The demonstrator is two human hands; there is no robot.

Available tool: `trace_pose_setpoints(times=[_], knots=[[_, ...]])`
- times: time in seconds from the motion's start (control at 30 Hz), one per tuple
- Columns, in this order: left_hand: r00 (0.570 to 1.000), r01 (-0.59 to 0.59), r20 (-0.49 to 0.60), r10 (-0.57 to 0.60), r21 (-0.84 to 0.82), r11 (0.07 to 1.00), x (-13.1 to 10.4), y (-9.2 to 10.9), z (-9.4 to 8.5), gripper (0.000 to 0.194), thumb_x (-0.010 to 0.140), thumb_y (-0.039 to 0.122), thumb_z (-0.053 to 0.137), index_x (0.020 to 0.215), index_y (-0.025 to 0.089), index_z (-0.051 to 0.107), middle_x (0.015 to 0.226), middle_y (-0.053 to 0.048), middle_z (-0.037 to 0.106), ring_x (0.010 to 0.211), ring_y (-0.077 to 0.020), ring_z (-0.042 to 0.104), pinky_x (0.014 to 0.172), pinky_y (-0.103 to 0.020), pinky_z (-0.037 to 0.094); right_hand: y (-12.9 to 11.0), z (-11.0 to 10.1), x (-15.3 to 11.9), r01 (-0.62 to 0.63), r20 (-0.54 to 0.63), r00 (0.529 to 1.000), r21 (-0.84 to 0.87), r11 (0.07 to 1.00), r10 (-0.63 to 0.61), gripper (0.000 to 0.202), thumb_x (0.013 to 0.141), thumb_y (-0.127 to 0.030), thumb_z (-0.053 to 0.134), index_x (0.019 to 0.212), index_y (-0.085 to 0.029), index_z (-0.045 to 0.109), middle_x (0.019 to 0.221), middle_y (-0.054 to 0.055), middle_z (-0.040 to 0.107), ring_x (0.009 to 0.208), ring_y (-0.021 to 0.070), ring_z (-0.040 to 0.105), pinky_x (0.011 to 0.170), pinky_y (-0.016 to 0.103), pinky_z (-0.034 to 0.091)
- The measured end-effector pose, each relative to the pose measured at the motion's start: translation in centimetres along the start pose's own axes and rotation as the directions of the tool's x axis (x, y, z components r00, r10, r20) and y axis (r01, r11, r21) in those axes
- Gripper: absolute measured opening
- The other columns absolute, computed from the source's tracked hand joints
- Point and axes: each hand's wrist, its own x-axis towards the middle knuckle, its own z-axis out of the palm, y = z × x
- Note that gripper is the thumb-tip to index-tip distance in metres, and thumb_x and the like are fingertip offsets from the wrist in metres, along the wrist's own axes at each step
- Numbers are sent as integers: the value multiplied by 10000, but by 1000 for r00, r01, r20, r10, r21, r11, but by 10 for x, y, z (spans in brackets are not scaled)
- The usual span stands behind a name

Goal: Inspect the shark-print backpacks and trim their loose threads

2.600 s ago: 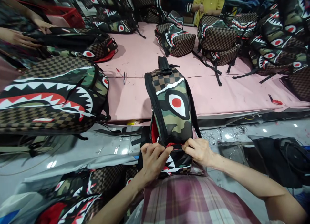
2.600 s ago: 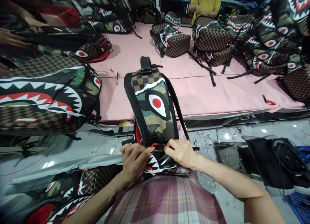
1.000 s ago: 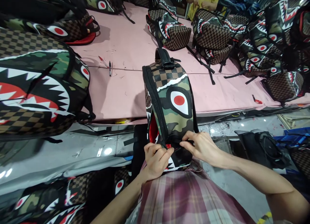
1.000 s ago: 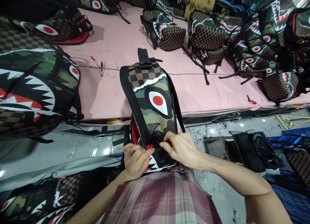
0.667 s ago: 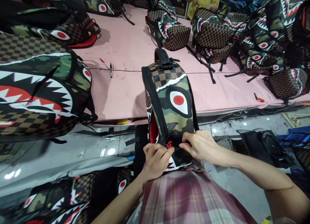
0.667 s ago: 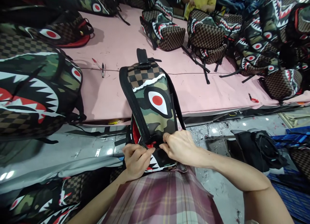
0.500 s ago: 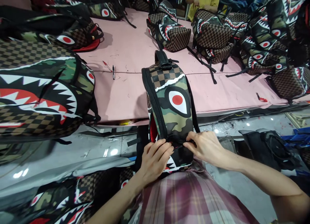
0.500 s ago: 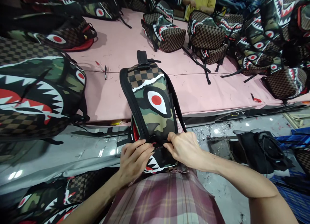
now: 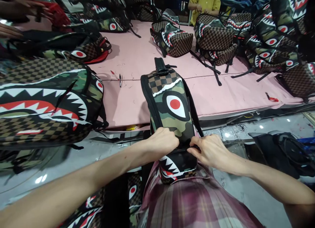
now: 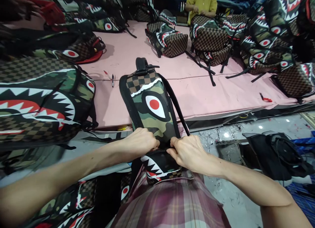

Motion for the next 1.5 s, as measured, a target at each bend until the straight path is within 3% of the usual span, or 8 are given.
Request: trace_pose_setpoints(times=[0.23, 0.7, 0.87, 1.0, 1.2, 1.3, 1.4, 1.5], knots=[[940, 115, -325, -104, 14, 993, -23, 9, 41, 166, 708, 12, 515, 690, 177, 522, 617, -22, 580, 565, -193, 548, 454, -275, 286, -7, -6, 9, 13, -3, 1000, 17, 1000, -13, 265, 878, -409, 438, 839, -195, 590, 539, 17, 610, 469, 144, 543, 482, 275, 122], [914, 187, -362, -186, -33, 982, -28, 16, 42, 193, 716, 11, 429, 730, 175, 530, 662, -28, 571, 630, -185, 550, 454, -259, 346, -20, -14, 23, 48, 75, 996, 12, 999, -49, 210, 859, -329, 455, 766, -195, 587, 571, 28, 628, 511, 170, 584, 475, 262, 164], [735, 308, -595, -324, -132, 942, -75, -18, 52, 405, 717, -46, 371, 942, 191, 610, 992, -64, 633, 924, -202, 565, 721, -298, 460, -11, -8, 21, 38, 27, 999, 37, 999, -39, 233, 877, -358, 441, 796, -211, 602, 538, 11, 613, 475, 149, 553, 469, 264, 131], [757, 486, -530, -382, 66, 871, -106, -42, 56, 413, 733, -63, 331, 888, 161, 641, 1049, -130, 612, 1042, -334, 508, 805, -501, 384, -8, -5, 23, 64, 17, 998, 56, 996, -65, 226, 869, -353, 463, 778, -202, 605, 518, 6, 599, 462, 135, 535, 463, 261, 125], [797, 221, -533, -285, -182, 958, -60, -4, 50, 68, 794, 195, 584, 842, 215, 628, 773, -15, 596, 701, -167, 520, 603, -278, 380, -7, -4, 23, 73, -15, 997, 61, 995, -72, 227, 864, -353, 477, 780, -195, 618, 515, 7, 591, 445, 132, 512, 463, 263, 137], [713, 205, -627, -315, -245, 948, -44, 11, 66, 99, 828, 199, 545, 747, 187, 602, 657, 2, 526, 606, -133, 462, 541, -250, 335, 6, -6, 16, 74, -92, 994, 203, 976, -56, 219, 862, -363, 494, 851, -188, 625, 522, -5, 585, 460, 132, 517, 469, 244, 224], [602, 108, -717, -351, -362, 926, -43, 14, 83, 124, 871, 195, 481, 822, 184, 595, 691, 11, 529, 623, -94, 474, 543, -204, 346, 20, -5, 8, 79, -302, 950, 475, 876, 77, 310, 849, -411, 526, 1033, -169, 591, 697, 13, 648, 586, 133, 573, 546, 223, 370], [567, 33, -742, -357, -413, 910, -41, 12, 89, 123, 871, 194, 484, 822, 193, 597, 696, 16, 542, 617, -77, 485, 535, -181, 359, 21, 7, 4, 171, -359, 933, 517, 838, 31, 340, 819, -372, 579, 1094, -172, 580, 770, 18, 666, 584, 116, 573, 555, 213, 400]])
